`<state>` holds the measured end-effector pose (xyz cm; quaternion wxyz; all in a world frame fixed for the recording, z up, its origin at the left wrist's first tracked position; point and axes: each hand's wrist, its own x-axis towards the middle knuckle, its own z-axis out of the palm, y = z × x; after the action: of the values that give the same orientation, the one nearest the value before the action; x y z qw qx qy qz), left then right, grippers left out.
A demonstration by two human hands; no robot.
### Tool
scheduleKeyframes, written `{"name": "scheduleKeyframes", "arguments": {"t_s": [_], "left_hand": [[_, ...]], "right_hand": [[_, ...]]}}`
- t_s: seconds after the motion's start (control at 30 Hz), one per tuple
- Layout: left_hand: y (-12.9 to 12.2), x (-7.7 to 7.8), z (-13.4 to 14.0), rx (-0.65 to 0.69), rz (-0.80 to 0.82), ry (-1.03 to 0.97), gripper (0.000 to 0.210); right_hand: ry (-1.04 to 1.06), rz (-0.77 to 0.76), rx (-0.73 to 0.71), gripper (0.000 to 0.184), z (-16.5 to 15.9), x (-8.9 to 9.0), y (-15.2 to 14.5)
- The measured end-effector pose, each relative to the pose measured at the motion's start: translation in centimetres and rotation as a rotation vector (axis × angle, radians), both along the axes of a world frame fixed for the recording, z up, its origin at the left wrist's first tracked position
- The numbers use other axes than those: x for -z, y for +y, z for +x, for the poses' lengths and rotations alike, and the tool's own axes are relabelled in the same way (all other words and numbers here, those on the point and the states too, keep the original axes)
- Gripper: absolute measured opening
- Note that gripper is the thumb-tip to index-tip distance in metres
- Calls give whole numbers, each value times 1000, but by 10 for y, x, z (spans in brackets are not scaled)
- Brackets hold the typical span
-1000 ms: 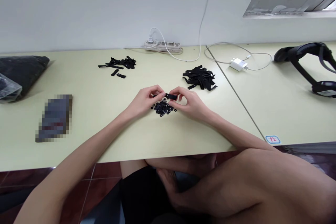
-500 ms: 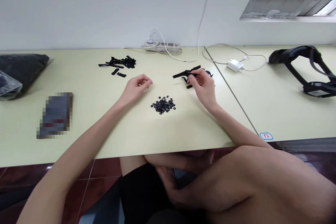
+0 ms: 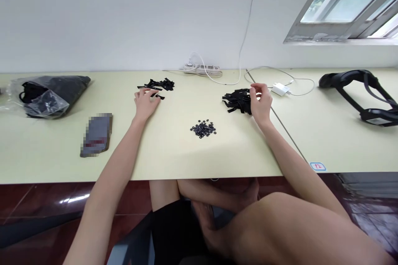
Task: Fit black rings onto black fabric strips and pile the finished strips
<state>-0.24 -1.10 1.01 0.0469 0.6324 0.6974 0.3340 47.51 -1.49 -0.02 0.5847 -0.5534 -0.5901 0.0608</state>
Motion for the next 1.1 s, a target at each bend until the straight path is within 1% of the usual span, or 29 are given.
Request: {"name": "scheduleKeyframes", "arguments": {"t_s": [0.07,0.17,0.23,0.33,0.47,0.57,0.63,0.7,0.77,0.83,0.93,1.03,1.1], "left_hand": [[0,-1,5,32,-12,-3,18],[3,-2,7,19,-34,-32,9],[5,-3,6,18,-47,-29,6],[6,-2,5,28,-56,-11,8],[2,-3,8,58,-53,11,13],[-4,-9,17,73,-28,28,16],[-9,-14,30,99,-9,21,17],[-17,-19,47,173,-2,-6,17],[-29,-22,67,287,12,-25,17],[-43,-23,88,409,69,7,16],[-64,-25,115,592,147,22,15],[-79,-27,132,761,152,-19,17],[-85,-29,136,805,157,-66,16]], "right_hand": [[-78,3,11,32,3,2,2],[-152,9,4,34,2,5,1],[-177,8,-25,33,-2,6,-2],[-209,13,-85,31,-12,2,-9],[-228,53,-146,25,-31,-7,-22],[-241,92,-205,22,-44,-13,-32],[-248,109,-260,22,-53,-16,-38],[-249,121,-339,21,-62,-18,-45],[-260,130,-422,20,-72,-20,-53],[-278,129,-506,18,-83,-20,-63],[-334,107,-587,13,-98,-19,-76],[-376,72,-632,12,-106,-18,-84],[-389,57,-635,13,-106,-18,-86]]}}
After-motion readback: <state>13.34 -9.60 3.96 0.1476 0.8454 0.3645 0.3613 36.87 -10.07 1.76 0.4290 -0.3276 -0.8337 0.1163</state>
